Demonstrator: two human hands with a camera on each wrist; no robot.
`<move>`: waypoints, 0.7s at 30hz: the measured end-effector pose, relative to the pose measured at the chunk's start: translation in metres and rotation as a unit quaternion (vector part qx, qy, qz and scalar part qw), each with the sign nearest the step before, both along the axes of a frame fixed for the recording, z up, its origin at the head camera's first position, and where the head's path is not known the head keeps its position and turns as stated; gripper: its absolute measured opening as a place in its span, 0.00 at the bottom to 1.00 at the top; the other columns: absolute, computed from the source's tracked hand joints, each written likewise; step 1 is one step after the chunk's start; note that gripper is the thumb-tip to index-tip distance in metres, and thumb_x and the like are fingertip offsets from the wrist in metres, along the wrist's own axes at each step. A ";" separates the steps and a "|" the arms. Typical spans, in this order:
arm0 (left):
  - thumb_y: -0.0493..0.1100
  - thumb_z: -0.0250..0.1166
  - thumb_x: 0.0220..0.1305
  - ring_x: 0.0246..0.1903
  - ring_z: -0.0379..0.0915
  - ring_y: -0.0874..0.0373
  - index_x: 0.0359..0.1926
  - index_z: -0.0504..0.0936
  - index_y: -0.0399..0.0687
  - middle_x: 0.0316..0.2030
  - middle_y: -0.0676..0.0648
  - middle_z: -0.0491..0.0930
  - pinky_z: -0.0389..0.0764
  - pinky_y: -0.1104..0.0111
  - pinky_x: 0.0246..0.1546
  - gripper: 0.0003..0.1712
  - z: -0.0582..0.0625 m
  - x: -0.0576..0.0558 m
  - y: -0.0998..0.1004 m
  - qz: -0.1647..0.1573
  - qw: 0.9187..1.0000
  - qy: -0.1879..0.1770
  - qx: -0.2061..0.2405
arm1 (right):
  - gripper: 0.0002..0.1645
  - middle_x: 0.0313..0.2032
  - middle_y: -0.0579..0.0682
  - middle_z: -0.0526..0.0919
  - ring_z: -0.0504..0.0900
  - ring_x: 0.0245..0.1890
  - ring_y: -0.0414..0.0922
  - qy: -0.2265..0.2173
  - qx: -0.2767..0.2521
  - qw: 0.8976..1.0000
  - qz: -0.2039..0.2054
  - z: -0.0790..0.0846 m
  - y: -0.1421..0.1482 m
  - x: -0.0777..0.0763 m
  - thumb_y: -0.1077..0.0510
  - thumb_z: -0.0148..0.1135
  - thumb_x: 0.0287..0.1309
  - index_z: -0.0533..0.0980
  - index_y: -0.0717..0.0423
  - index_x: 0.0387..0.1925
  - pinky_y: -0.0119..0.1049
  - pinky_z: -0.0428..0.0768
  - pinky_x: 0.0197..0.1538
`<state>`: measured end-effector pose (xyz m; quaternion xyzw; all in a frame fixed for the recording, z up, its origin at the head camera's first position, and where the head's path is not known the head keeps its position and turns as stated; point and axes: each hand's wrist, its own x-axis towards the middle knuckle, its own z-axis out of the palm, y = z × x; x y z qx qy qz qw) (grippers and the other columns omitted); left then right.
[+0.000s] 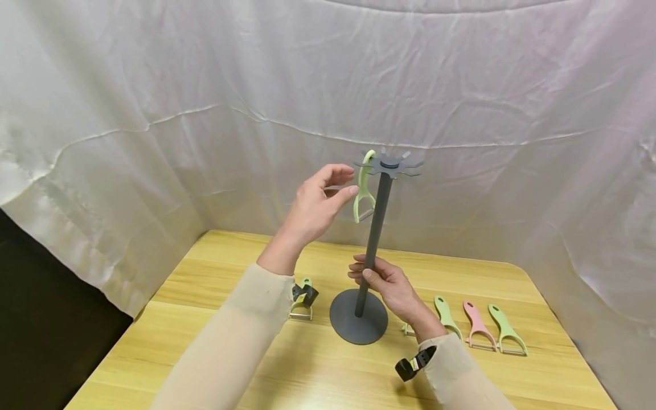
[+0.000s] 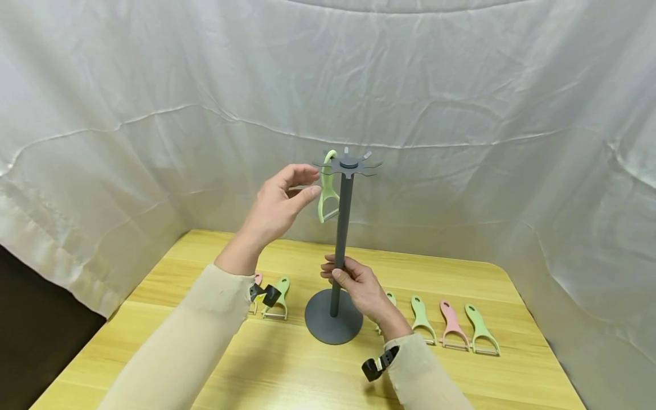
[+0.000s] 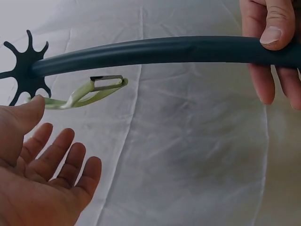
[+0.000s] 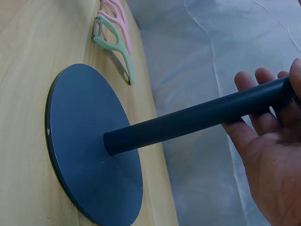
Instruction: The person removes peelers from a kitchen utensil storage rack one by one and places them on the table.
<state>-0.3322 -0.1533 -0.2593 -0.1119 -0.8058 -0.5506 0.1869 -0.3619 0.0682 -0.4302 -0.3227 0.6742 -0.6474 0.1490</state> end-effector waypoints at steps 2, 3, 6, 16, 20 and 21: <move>0.49 0.68 0.75 0.58 0.82 0.53 0.65 0.79 0.57 0.63 0.51 0.83 0.81 0.56 0.62 0.21 0.000 -0.003 0.002 -0.010 1.000 0.000 0.005 | 0.26 0.63 0.69 0.80 0.86 0.61 0.51 0.000 0.001 1.000 0.000 0.000 0.000 0.000 0.56 0.55 0.80 0.71 0.61 0.72 0.44 0.82 0.65; 0.48 0.67 0.75 0.58 0.83 0.52 0.66 0.79 0.56 0.63 0.51 0.83 0.81 0.57 0.62 0.21 0.000 -0.004 0.003 -0.015 1.000 -0.001 0.008 | 0.26 0.63 0.69 0.80 0.86 0.61 0.50 -0.001 0.001 1.000 0.000 0.000 0.000 0.000 0.56 0.55 0.81 0.71 0.61 0.73 0.44 0.82 0.65; 0.47 0.66 0.77 0.60 0.82 0.50 0.68 0.77 0.55 0.63 0.50 0.83 0.80 0.56 0.64 0.22 0.000 -0.008 0.006 -0.030 0.999 -0.002 0.019 | 0.26 0.63 0.71 0.79 0.86 0.61 0.49 -0.001 0.001 1.000 0.001 -0.001 0.000 -0.001 0.56 0.54 0.81 0.71 0.61 0.73 0.45 0.82 0.65; 0.48 0.57 0.83 0.66 0.77 0.56 0.72 0.74 0.52 0.65 0.47 0.82 0.75 0.57 0.70 0.22 -0.002 -0.017 0.008 -0.078 0.997 0.013 0.023 | 0.26 0.64 0.78 0.75 0.86 0.61 0.49 -0.004 -0.004 1.000 0.006 -0.001 0.000 -0.001 0.57 0.55 0.81 0.70 0.62 0.73 0.47 0.82 0.66; 0.50 0.53 0.84 0.68 0.74 0.58 0.71 0.75 0.57 0.64 0.52 0.82 0.74 0.54 0.71 0.21 -0.004 -0.018 0.008 -0.090 0.996 0.002 0.000 | 0.26 0.64 0.77 0.76 0.86 0.61 0.52 -0.002 0.000 1.000 0.004 -0.001 0.000 -0.002 0.56 0.54 0.81 0.70 0.61 0.73 0.47 0.82 0.66; 0.50 0.53 0.84 0.69 0.74 0.59 0.71 0.75 0.58 0.64 0.53 0.82 0.74 0.53 0.71 0.20 -0.004 -0.018 0.009 -0.092 0.996 0.000 -0.005 | 0.26 0.64 0.76 0.76 0.86 0.61 0.52 -0.002 0.002 1.000 0.003 -0.001 0.000 -0.002 0.56 0.54 0.81 0.71 0.61 0.73 0.47 0.82 0.66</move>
